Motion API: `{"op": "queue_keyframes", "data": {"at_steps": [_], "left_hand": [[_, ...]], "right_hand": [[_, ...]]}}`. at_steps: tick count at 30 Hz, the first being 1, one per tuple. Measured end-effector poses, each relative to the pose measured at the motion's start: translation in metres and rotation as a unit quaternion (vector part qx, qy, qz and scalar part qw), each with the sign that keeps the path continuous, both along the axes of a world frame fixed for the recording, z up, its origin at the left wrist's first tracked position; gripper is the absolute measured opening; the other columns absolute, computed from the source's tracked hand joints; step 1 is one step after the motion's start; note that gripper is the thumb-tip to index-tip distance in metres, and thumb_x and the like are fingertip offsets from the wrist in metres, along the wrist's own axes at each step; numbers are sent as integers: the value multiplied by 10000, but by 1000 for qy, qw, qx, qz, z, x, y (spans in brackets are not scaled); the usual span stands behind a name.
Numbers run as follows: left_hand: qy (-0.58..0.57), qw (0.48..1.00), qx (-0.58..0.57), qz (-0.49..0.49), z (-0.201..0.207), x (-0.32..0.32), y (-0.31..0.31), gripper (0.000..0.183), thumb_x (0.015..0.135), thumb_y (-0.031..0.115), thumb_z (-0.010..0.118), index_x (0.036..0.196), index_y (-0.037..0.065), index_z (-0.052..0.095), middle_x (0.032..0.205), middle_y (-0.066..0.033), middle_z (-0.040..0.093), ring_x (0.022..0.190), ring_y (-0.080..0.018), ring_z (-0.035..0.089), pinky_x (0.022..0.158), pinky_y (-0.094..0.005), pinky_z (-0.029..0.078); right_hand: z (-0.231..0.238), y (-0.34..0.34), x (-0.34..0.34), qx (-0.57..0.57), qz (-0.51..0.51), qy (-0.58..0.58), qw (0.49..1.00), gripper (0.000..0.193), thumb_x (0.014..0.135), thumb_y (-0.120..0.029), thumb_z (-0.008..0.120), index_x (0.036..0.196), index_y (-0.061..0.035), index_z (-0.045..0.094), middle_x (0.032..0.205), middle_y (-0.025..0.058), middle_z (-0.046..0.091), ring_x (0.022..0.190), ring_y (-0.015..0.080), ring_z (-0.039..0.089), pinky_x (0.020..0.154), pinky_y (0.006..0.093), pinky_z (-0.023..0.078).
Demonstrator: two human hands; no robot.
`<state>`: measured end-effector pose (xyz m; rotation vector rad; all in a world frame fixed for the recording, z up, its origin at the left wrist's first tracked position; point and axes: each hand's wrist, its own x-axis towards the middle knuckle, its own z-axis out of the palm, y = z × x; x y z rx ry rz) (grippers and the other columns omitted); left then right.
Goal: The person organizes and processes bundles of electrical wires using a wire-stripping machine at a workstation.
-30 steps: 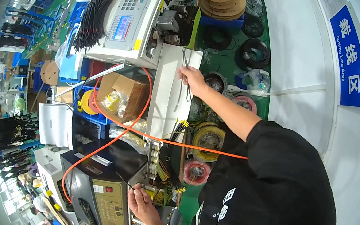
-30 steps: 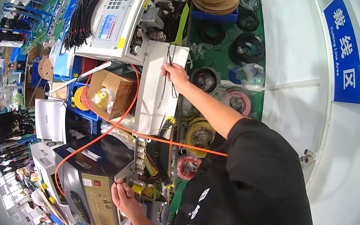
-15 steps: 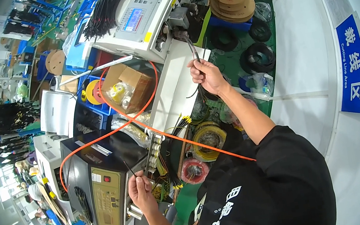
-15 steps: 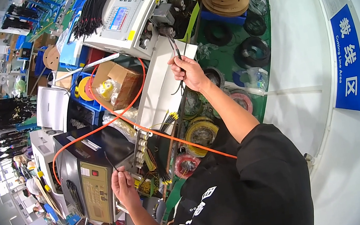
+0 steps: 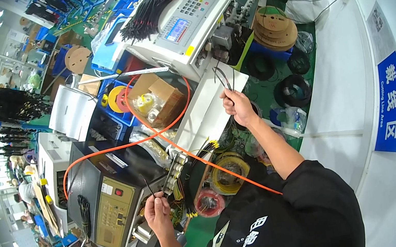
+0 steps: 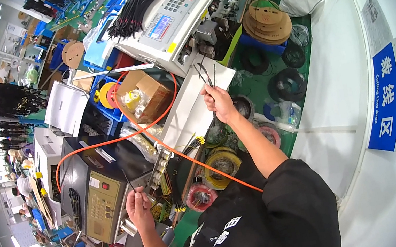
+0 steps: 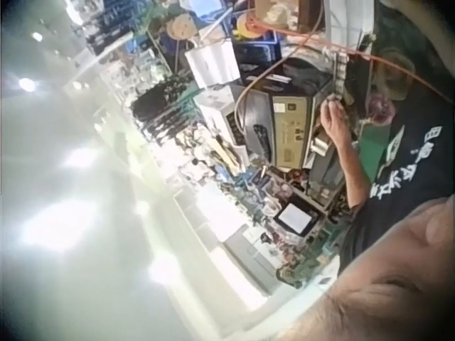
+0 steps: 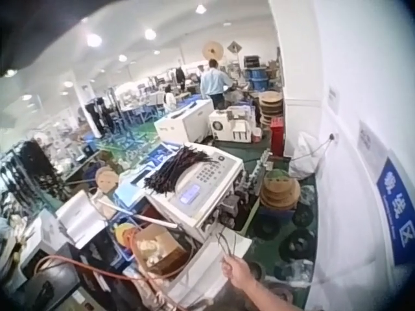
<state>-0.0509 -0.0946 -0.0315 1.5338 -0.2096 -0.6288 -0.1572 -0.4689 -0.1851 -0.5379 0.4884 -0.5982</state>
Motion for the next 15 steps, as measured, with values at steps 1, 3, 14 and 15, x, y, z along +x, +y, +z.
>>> {"op": "queue_keyframes", "data": {"at_steps": [1, 3, 14, 15], "left_hand": [[0, 1000, 2, 1, 0, 0, 0, 197, 1020, 135, 531, 1108, -23, 608, 727, 25, 481, 608, -41, 379, 530, -185, 286], [3, 1000, -3, 0, 0, -1, -1, 197, 1020, 134, 531, 1110, -23, 609, 724, 26, 482, 607, -40, 379, 529, -185, 285], [7, 1000, -14, -5, -3, -2, 1, 209, 1017, 160, 548, 1110, -11, 625, 720, 24, 496, 594, -36, 372, 514, -187, 266], [8, 1000, -10, -5, -4, -1, 1, 211, 1016, 161, 549, 1112, -11, 626, 724, 23, 501, 594, -36, 372, 514, -186, 264]], "right_hand": [[0, 2, 1, 7, -5, 12, 1000, 274, 1035, -293, 518, 940, -41, 571, 636, -75, 395, 493, 29, 302, 446, 201, 236], [-2, 2, 3, 12, -12, 14, 1000, 266, 1029, -288, 520, 913, -52, 561, 613, -77, 367, 475, 30, 288, 428, 208, 216], [-21, -8, 12, 74, -188, 120, 972, 176, 911, -202, 572, 960, -33, 582, 618, -62, 403, 470, 47, 311, 424, 227, 250], [-23, -9, 13, 74, -188, 120, 972, 176, 911, -202, 572, 960, -33, 582, 618, -62, 403, 470, 47, 311, 424, 227, 250]]}}
